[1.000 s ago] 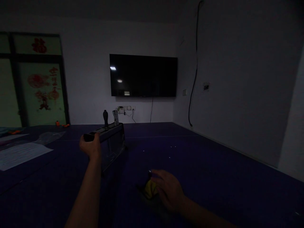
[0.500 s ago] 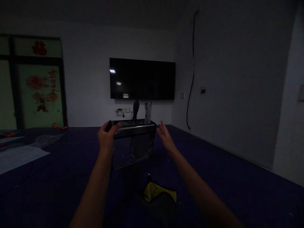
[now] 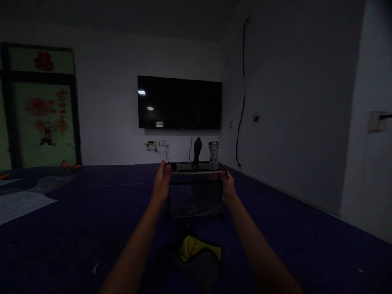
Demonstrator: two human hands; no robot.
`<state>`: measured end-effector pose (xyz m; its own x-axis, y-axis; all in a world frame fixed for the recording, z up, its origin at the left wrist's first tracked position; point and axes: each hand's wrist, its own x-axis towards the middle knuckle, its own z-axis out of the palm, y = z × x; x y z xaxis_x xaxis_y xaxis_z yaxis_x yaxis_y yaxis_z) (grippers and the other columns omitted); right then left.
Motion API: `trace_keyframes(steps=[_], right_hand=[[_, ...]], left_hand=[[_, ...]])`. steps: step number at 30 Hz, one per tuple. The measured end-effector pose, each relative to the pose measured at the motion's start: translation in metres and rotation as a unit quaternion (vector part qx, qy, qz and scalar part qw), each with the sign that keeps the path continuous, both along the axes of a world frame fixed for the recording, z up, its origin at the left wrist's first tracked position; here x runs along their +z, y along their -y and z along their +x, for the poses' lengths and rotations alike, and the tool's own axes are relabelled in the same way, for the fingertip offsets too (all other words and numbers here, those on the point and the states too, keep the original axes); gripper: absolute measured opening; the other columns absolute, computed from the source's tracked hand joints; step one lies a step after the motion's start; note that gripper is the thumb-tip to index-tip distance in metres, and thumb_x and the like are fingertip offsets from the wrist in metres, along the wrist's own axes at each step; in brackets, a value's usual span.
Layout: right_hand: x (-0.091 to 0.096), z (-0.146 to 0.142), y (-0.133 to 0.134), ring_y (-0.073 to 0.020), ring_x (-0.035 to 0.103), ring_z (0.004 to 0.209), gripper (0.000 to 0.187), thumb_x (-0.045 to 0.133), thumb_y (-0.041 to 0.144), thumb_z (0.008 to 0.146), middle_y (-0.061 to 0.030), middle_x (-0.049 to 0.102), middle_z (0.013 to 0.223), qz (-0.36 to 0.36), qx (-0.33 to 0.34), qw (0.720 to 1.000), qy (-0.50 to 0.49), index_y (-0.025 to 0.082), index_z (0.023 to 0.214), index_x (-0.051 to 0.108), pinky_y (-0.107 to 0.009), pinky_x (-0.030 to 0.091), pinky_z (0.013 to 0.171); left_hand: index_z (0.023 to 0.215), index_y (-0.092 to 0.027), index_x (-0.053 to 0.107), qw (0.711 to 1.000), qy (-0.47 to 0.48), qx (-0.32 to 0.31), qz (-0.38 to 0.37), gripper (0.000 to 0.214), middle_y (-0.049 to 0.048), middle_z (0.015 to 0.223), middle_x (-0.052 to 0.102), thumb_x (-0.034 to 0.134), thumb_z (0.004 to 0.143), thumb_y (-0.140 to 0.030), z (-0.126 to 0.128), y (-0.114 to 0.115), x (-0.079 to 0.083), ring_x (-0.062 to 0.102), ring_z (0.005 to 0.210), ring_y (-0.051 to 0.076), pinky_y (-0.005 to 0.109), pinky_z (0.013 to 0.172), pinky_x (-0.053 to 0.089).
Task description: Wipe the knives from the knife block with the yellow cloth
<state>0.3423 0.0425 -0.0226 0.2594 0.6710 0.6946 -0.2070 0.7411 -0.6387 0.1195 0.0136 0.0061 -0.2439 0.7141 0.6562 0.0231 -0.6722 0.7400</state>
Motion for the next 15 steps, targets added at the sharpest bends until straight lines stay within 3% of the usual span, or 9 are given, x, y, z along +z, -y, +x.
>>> trace_keyframes(steps=[4,7,10,12,15], right_hand=[[0.002,0.020,-0.001,-0.0266,0.051,0.110,0.077,0.064,0.059,0.062,-0.0127,0.055,0.122,0.008,-0.195,0.981,0.009,0.014,0.123,0.050,-0.038,0.040,0.093],[0.000,0.036,-0.002,-0.0266,0.050,0.110,0.082,0.066,0.056,0.062,-0.0140,0.053,0.123,0.004,-0.280,0.960,-0.024,0.011,0.128,0.045,-0.040,0.036,0.095],[-0.007,0.056,-0.004,-0.0266,0.044,0.116,0.085,0.067,0.054,0.060,-0.0130,0.048,0.129,0.005,-0.352,0.935,-0.046,0.012,0.130,0.042,-0.041,0.030,0.099],[-0.012,0.072,-0.005,-0.0279,0.045,0.114,0.084,0.066,0.057,0.059,-0.0140,0.050,0.126,0.006,-0.462,0.886,-0.025,0.011,0.127,0.046,-0.041,0.031,0.098],[-0.020,0.093,-0.007,-0.0296,0.047,0.112,0.085,0.063,0.061,0.061,-0.0169,0.053,0.122,-0.002,-0.564,0.826,-0.006,0.009,0.126,0.048,-0.042,0.034,0.095]], left_hand=[[0.123,-0.017,0.049,0.999,-0.044,0.023,0.013,0.063,0.0120,0.129,0.048,0.054,0.073,-0.055,-0.006,-0.001,0.002,0.041,0.122,0.022,0.034,0.103,0.027],[0.100,-0.014,0.064,0.998,-0.030,0.050,0.011,0.048,0.0111,0.105,0.065,0.056,0.071,-0.051,-0.013,0.001,0.007,0.057,0.102,0.022,0.034,0.092,0.038],[0.079,-0.013,0.069,0.997,-0.015,0.081,0.006,0.040,0.0085,0.080,0.069,0.060,0.067,-0.050,-0.020,-0.001,0.008,0.062,0.080,0.021,0.032,0.078,0.044],[0.073,-0.013,0.068,0.995,-0.005,0.096,0.005,0.038,0.0070,0.073,0.069,0.062,0.064,-0.049,-0.024,-0.002,0.008,0.062,0.073,0.020,0.030,0.071,0.045],[0.066,-0.014,0.068,0.994,0.002,0.114,0.006,0.036,0.0052,0.066,0.067,0.063,0.063,-0.049,-0.027,-0.002,0.008,0.060,0.066,0.018,0.027,0.064,0.043]])
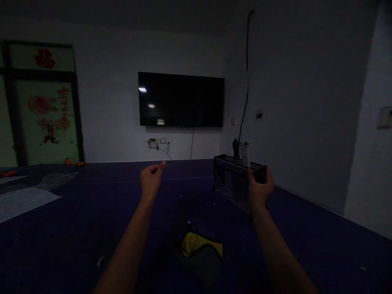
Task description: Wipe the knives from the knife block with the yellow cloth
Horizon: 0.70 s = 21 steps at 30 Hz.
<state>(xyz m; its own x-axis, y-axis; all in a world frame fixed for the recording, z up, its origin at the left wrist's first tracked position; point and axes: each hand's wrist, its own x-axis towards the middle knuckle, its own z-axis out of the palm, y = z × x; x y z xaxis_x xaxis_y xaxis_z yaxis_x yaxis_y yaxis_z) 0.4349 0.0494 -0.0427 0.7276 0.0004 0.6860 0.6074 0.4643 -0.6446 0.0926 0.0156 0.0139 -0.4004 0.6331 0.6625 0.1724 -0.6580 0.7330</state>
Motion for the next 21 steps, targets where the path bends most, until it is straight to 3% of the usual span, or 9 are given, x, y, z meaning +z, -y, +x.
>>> trace_keyframes(steps=[4,9,12,16,21], right_hand=[[-0.010,0.014,-0.001,-0.0309,0.047,0.111,0.086,0.060,0.063,0.063,-0.0189,0.053,0.120,-0.010,-0.062,0.998,-0.021,0.006,0.126,0.047,-0.043,0.034,0.094],[-0.019,0.013,-0.005,-0.0319,0.048,0.107,0.086,0.058,0.065,0.064,-0.0192,0.054,0.117,-0.028,-0.066,0.996,-0.050,0.007,0.126,0.046,-0.045,0.036,0.091],[-0.024,0.008,-0.008,-0.0324,0.048,0.108,0.089,0.057,0.067,0.063,-0.0205,0.054,0.116,-0.034,-0.076,0.996,-0.037,0.006,0.126,0.046,-0.044,0.036,0.091],[-0.030,0.002,-0.012,-0.0330,0.047,0.108,0.088,0.056,0.068,0.063,-0.0199,0.055,0.114,-0.048,-0.086,0.995,-0.015,0.006,0.126,0.047,-0.045,0.034,0.091],[-0.031,0.000,-0.013,-0.0339,0.047,0.107,0.090,0.055,0.068,0.064,-0.0214,0.055,0.112,-0.059,-0.085,0.995,0.006,0.004,0.126,0.046,-0.045,0.034,0.092]], left_hand=[[0.058,-0.014,0.066,1.000,-0.001,0.002,0.001,0.040,0.0066,0.064,0.067,0.055,0.069,-0.051,0.002,0.003,0.001,0.060,0.064,0.017,0.027,0.064,0.043],[0.074,-0.012,0.068,1.000,0.011,-0.017,-0.012,0.039,0.0086,0.075,0.068,0.050,0.072,-0.047,0.004,0.004,0.002,0.059,0.063,0.016,0.025,0.058,0.042],[0.077,-0.013,0.068,1.000,0.007,-0.011,-0.014,0.032,0.0067,0.075,0.068,0.056,0.068,-0.041,0.003,0.003,0.001,0.058,0.061,0.014,0.024,0.057,0.041],[0.062,-0.014,0.065,1.000,-0.003,0.015,-0.009,0.027,0.0023,0.062,0.064,0.066,0.060,-0.040,0.000,0.003,0.000,0.055,0.058,0.013,0.023,0.058,0.040],[0.048,-0.016,0.056,0.999,-0.032,0.026,0.003,0.036,0.0022,0.057,0.062,0.062,0.064,-0.047,-0.002,0.003,0.001,0.056,0.058,0.014,0.024,0.059,0.040]])
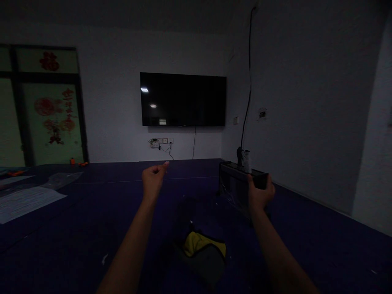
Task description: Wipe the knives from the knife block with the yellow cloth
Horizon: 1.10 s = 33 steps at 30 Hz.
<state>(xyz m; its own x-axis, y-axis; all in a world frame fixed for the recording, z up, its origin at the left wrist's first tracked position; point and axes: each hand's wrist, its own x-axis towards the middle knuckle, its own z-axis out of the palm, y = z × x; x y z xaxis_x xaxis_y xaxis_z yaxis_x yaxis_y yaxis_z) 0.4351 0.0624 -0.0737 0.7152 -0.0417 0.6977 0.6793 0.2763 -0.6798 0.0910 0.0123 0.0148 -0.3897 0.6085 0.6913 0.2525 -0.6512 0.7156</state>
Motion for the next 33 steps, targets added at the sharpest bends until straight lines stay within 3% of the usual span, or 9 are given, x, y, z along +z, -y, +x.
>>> trace_keyframes(steps=[6,10,16,18,21,25,28,30,33], right_hand=[[0.002,0.002,-0.001,-0.0350,0.046,0.108,0.091,0.054,0.069,0.063,-0.0220,0.054,0.112,-0.016,0.007,1.000,-0.015,0.004,0.126,0.045,-0.047,0.033,0.092],[0.002,0.001,0.000,-0.0352,0.045,0.109,0.093,0.054,0.071,0.062,-0.0228,0.053,0.114,-0.018,0.013,1.000,-0.015,0.005,0.126,0.045,-0.047,0.033,0.092],[0.013,-0.016,0.017,-0.0411,0.026,0.124,0.090,0.054,0.072,0.061,-0.0223,0.032,0.136,-0.051,-0.032,0.997,-0.043,0.017,0.130,0.040,-0.066,0.015,0.092],[0.025,-0.026,0.026,-0.0373,0.024,0.127,0.081,0.045,0.069,0.071,-0.0205,0.030,0.138,-0.019,-0.036,0.999,-0.015,0.016,0.131,0.039,-0.061,0.014,0.095],[0.049,-0.042,0.040,-0.0270,0.032,0.124,0.062,0.014,0.051,0.090,-0.0183,0.040,0.132,0.077,-0.031,0.996,0.038,0.011,0.122,0.049,-0.047,0.022,0.099],[0.078,-0.066,0.050,-0.0228,0.059,0.090,0.057,0.017,0.048,0.090,-0.0133,0.064,0.094,0.039,0.140,0.986,0.081,0.012,0.101,0.061,-0.035,0.040,0.082],[0.087,-0.086,0.051,-0.0204,0.062,0.076,0.058,0.018,0.048,0.090,-0.0119,0.066,0.087,-0.112,0.273,0.945,0.144,0.011,0.103,0.060,-0.031,0.043,0.072],[0.086,-0.102,0.051,-0.0207,0.062,0.080,0.051,0.026,0.047,0.089,-0.0114,0.067,0.092,-0.232,0.329,0.887,0.226,0.012,0.104,0.061,-0.030,0.043,0.071],[0.075,-0.125,0.050,-0.0194,0.062,0.084,0.032,0.049,0.040,0.082,-0.0067,0.068,0.092,-0.320,0.394,0.806,0.304,0.018,0.099,0.065,-0.027,0.044,0.072]], left_hand=[[0.055,-0.015,0.062,0.999,0.031,-0.029,-0.022,0.041,0.0064,0.062,0.065,0.053,0.070,-0.052,-0.002,-0.004,0.000,0.058,0.058,0.015,0.025,0.057,0.041],[0.066,-0.014,0.065,0.998,0.038,-0.039,-0.027,0.034,0.0053,0.066,0.065,0.056,0.068,-0.046,-0.003,-0.002,0.002,0.056,0.056,0.014,0.024,0.054,0.040],[0.055,-0.015,0.060,1.000,0.011,-0.006,-0.019,0.028,-0.0002,0.053,0.058,0.068,0.058,-0.042,-0.004,0.005,0.008,0.051,0.052,0.011,0.022,0.053,0.036],[0.050,-0.016,0.058,1.000,-0.011,-0.001,-0.012,0.031,0.0001,0.051,0.057,0.066,0.060,-0.044,-0.003,0.009,0.010,0.050,0.051,0.011,0.023,0.053,0.036],[0.047,-0.016,0.058,0.999,-0.032,-0.024,-0.009,0.038,0.0030,0.054,0.061,0.059,0.066,-0.049,0.000,0.015,0.013,0.054,0.054,0.013,0.024,0.057,0.040],[0.052,-0.016,0.061,0.992,-0.058,-0.105,-0.050,0.043,0.0054,0.053,0.062,0.052,0.070,-0.054,0.009,0.023,0.016,0.056,0.053,0.015,0.025,0.056,0.043],[0.057,-0.015,0.062,0.977,-0.102,-0.169,-0.082,0.040,0.0059,0.054,0.063,0.052,0.071,-0.051,0.016,0.026,0.017,0.056,0.050,0.014,0.025,0.053,0.043],[0.059,-0.015,0.062,0.971,-0.132,-0.179,-0.089,0.034,0.0053,0.055,0.063,0.054,0.070,-0.047,0.019,0.027,0.016,0.055,0.049,0.014,0.025,0.051,0.042],[0.061,-0.016,0.061,0.971,-0.163,-0.158,-0.079,0.027,0.0042,0.055,0.063,0.057,0.069,-0.042,0.019,0.025,0.013,0.055,0.050,0.014,0.024,0.050,0.041]])
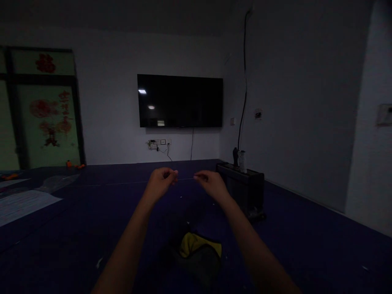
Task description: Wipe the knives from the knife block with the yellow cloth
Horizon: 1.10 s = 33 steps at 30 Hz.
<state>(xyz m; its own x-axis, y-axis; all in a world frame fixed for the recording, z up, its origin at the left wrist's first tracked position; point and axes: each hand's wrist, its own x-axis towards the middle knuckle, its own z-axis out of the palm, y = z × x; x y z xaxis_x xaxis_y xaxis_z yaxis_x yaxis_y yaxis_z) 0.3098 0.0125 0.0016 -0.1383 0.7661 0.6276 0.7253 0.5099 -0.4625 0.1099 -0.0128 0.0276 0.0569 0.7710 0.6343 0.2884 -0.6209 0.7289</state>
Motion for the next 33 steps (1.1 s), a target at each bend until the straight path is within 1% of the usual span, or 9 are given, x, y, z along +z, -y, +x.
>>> trace_keyframes(steps=[3,6,9,12,15,19,24,28,33], right_hand=[[-0.019,-0.021,0.000,-0.0193,0.062,0.085,0.035,0.069,0.033,0.066,-0.0042,0.069,0.092,-0.118,0.093,0.981,0.123,0.020,0.099,0.067,-0.024,0.044,0.072],[-0.041,-0.036,-0.002,-0.0208,0.064,0.078,0.048,0.079,0.030,0.050,-0.0048,0.070,0.088,-0.243,0.149,0.932,0.225,0.017,0.096,0.068,-0.023,0.045,0.064],[-0.055,-0.044,-0.006,-0.0188,0.063,0.061,0.053,0.077,0.028,0.053,-0.0043,0.069,0.073,-0.334,0.166,0.885,0.278,0.012,0.103,0.065,-0.023,0.045,0.052],[-0.060,-0.044,-0.009,-0.0159,0.061,0.055,0.049,0.072,0.025,0.061,-0.0012,0.066,0.063,-0.386,0.186,0.855,0.294,0.012,0.107,0.063,-0.020,0.042,0.046],[-0.058,-0.042,-0.008,-0.0136,0.061,0.058,0.049,0.070,0.031,0.063,0.0008,0.066,0.069,-0.415,0.219,0.834,0.290,0.016,0.109,0.062,-0.018,0.042,0.046],[-0.054,-0.046,-0.003,-0.0121,0.058,0.059,0.052,0.078,0.032,0.051,0.0037,0.065,0.069,-0.431,0.252,0.815,0.293,0.018,0.100,0.067,-0.017,0.040,0.046],[-0.027,-0.031,0.008,-0.0093,0.052,0.058,0.036,0.074,0.024,0.055,0.0048,0.061,0.065,-0.383,0.263,0.843,0.273,0.016,0.090,0.070,-0.016,0.036,0.048],[0.017,0.020,0.034,-0.0101,0.050,0.060,0.030,0.065,0.027,0.064,0.0028,0.059,0.067,-0.255,0.257,0.918,0.162,0.015,0.092,0.069,-0.018,0.036,0.052],[0.052,0.092,0.077,-0.0178,0.057,0.067,0.029,0.060,0.036,0.063,-0.0043,0.065,0.075,-0.117,0.116,0.984,-0.064,0.018,0.085,0.068,-0.027,0.043,0.056]], left_hand=[[0.057,-0.017,0.059,1.000,-0.015,0.017,0.012,0.028,0.0035,0.053,0.061,0.057,0.069,-0.042,-0.003,-0.002,-0.001,0.055,0.049,0.014,0.024,0.050,0.040],[0.055,-0.017,0.058,1.000,-0.012,0.013,0.008,0.031,0.0032,0.052,0.060,0.055,0.069,-0.045,-0.005,-0.002,0.000,0.054,0.048,0.013,0.024,0.050,0.040],[0.054,-0.018,0.058,1.000,0.005,0.009,0.002,0.032,0.0027,0.051,0.059,0.055,0.069,-0.046,-0.005,0.001,0.004,0.053,0.047,0.013,0.024,0.050,0.040],[0.054,-0.018,0.058,1.000,0.012,0.010,0.001,0.031,0.0023,0.050,0.059,0.055,0.068,-0.045,-0.005,0.005,0.007,0.052,0.046,0.012,0.023,0.049,0.039],[0.055,-0.018,0.058,1.000,0.018,0.011,-0.002,0.031,0.0026,0.049,0.059,0.055,0.068,-0.045,-0.005,0.008,0.008,0.053,0.047,0.013,0.023,0.049,0.039],[0.055,-0.017,0.058,1.000,0.017,0.009,-0.002,0.031,0.0030,0.050,0.059,0.056,0.067,-0.046,-0.005,0.007,0.007,0.054,0.048,0.013,0.023,0.048,0.039],[0.054,-0.018,0.059,1.000,0.014,0.008,0.004,0.031,0.0031,0.050,0.059,0.055,0.068,-0.046,-0.006,0.007,0.008,0.053,0.046,0.013,0.023,0.047,0.039],[0.054,-0.018,0.059,1.000,0.018,0.004,0.016,0.030,0.0036,0.049,0.059,0.056,0.068,-0.044,-0.008,0.011,0.012,0.053,0.046,0.013,0.023,0.047,0.040],[0.053,-0.018,0.060,0.999,0.032,-0.002,0.018,0.029,0.0035,0.049,0.059,0.057,0.069,-0.043,-0.008,0.014,0.014,0.053,0.046,0.013,0.023,0.048,0.041]])
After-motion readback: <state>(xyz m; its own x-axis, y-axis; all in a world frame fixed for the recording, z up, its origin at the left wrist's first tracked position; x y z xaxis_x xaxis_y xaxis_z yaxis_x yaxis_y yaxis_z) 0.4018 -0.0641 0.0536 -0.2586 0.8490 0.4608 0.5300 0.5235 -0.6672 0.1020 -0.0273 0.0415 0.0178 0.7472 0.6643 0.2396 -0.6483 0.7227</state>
